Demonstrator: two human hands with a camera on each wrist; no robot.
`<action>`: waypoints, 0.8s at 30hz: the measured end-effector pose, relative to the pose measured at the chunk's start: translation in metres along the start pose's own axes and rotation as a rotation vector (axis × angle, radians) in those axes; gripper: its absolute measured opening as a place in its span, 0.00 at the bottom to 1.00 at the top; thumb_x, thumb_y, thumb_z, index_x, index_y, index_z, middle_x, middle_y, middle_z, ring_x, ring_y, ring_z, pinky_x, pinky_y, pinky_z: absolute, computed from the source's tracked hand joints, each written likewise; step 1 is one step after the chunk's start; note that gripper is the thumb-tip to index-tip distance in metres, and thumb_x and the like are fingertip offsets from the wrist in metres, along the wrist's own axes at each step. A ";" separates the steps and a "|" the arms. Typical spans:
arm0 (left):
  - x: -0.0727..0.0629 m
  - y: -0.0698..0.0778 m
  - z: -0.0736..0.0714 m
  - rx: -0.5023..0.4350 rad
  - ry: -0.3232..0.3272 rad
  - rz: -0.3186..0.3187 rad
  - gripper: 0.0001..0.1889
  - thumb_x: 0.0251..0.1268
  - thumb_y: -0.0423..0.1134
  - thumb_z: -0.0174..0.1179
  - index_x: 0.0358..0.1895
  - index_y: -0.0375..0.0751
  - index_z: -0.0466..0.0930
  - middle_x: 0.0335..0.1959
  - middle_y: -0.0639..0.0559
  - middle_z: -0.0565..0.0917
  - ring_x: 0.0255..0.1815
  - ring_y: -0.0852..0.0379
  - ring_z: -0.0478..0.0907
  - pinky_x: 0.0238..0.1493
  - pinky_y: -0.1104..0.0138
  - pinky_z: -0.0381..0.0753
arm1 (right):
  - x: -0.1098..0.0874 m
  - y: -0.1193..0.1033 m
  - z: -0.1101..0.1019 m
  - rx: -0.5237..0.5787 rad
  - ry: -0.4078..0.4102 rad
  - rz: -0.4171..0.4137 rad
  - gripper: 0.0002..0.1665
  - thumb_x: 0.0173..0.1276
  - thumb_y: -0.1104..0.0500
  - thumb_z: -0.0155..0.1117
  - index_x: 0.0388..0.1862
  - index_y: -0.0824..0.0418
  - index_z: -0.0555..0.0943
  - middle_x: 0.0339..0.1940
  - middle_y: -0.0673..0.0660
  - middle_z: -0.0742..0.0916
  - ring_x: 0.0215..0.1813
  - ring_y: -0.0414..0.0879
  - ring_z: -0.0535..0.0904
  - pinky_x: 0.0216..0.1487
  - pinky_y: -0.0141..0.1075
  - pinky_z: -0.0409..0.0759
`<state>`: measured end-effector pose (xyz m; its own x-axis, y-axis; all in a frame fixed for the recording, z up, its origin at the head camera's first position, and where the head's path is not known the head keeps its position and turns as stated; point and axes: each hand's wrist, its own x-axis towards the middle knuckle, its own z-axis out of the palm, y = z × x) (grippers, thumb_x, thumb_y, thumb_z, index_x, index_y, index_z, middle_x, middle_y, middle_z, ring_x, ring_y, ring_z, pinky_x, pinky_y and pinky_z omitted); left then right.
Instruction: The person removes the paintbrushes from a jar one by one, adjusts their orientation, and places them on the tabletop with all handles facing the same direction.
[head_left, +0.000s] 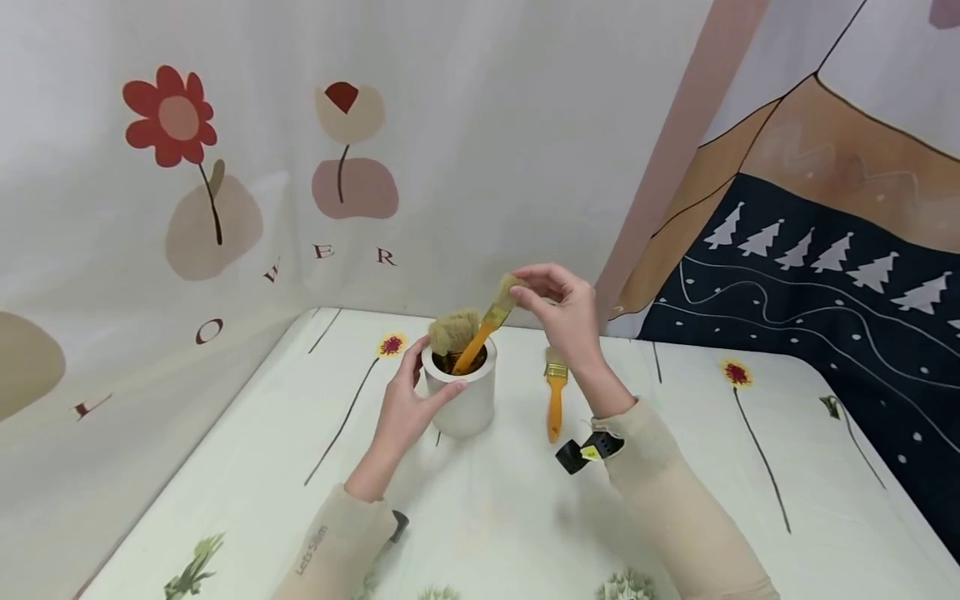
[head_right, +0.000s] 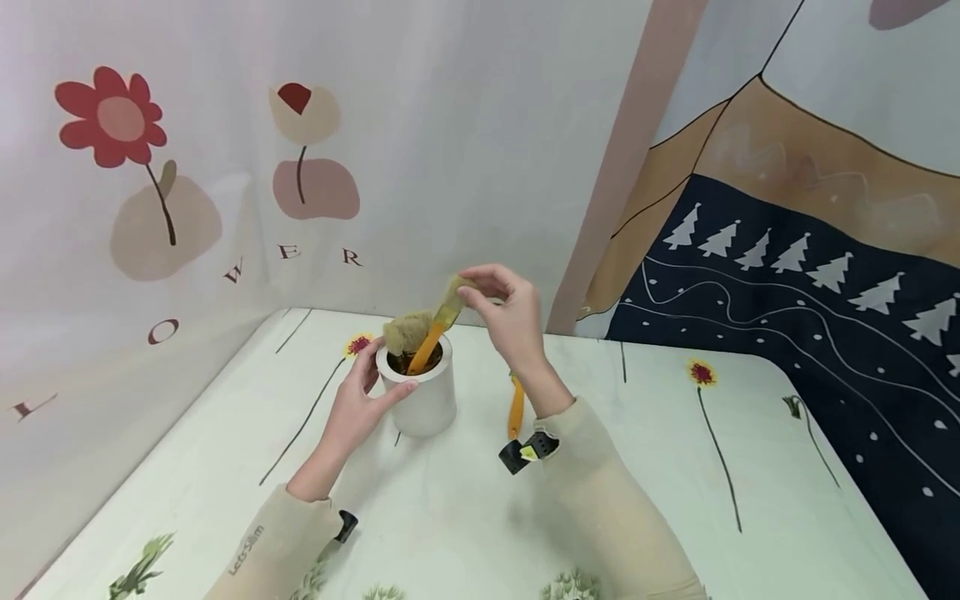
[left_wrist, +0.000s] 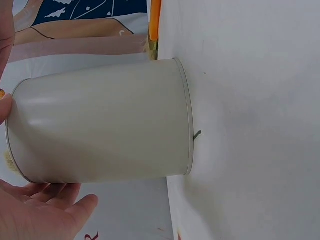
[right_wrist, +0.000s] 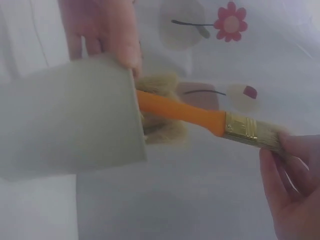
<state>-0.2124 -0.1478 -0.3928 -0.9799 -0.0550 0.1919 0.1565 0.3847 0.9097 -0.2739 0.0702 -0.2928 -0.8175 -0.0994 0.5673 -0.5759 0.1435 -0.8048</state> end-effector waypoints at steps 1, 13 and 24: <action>0.001 0.000 0.000 -0.001 0.000 0.002 0.47 0.62 0.47 0.70 0.79 0.46 0.51 0.79 0.43 0.61 0.80 0.45 0.58 0.81 0.51 0.59 | 0.002 -0.001 -0.003 0.021 0.013 -0.002 0.13 0.65 0.65 0.70 0.48 0.66 0.85 0.41 0.65 0.89 0.35 0.33 0.85 0.44 0.31 0.89; 0.008 0.002 0.000 -0.011 -0.012 -0.011 0.47 0.63 0.47 0.69 0.80 0.45 0.50 0.79 0.41 0.59 0.80 0.44 0.56 0.82 0.52 0.58 | 0.017 -0.003 -0.034 0.165 0.139 0.017 0.16 0.65 0.68 0.68 0.51 0.73 0.82 0.38 0.42 0.86 0.38 0.35 0.86 0.44 0.29 0.89; 0.002 0.001 0.002 -0.001 -0.011 -0.024 0.47 0.63 0.47 0.69 0.79 0.44 0.50 0.79 0.40 0.60 0.80 0.43 0.56 0.81 0.52 0.58 | 0.011 0.011 -0.060 0.133 0.203 0.110 0.13 0.66 0.66 0.69 0.48 0.62 0.80 0.36 0.39 0.88 0.39 0.34 0.85 0.44 0.26 0.88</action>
<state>-0.2140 -0.1460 -0.3923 -0.9847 -0.0545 0.1656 0.1326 0.3826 0.9144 -0.2892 0.1293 -0.2845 -0.8660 0.1114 0.4874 -0.4894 0.0103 -0.8720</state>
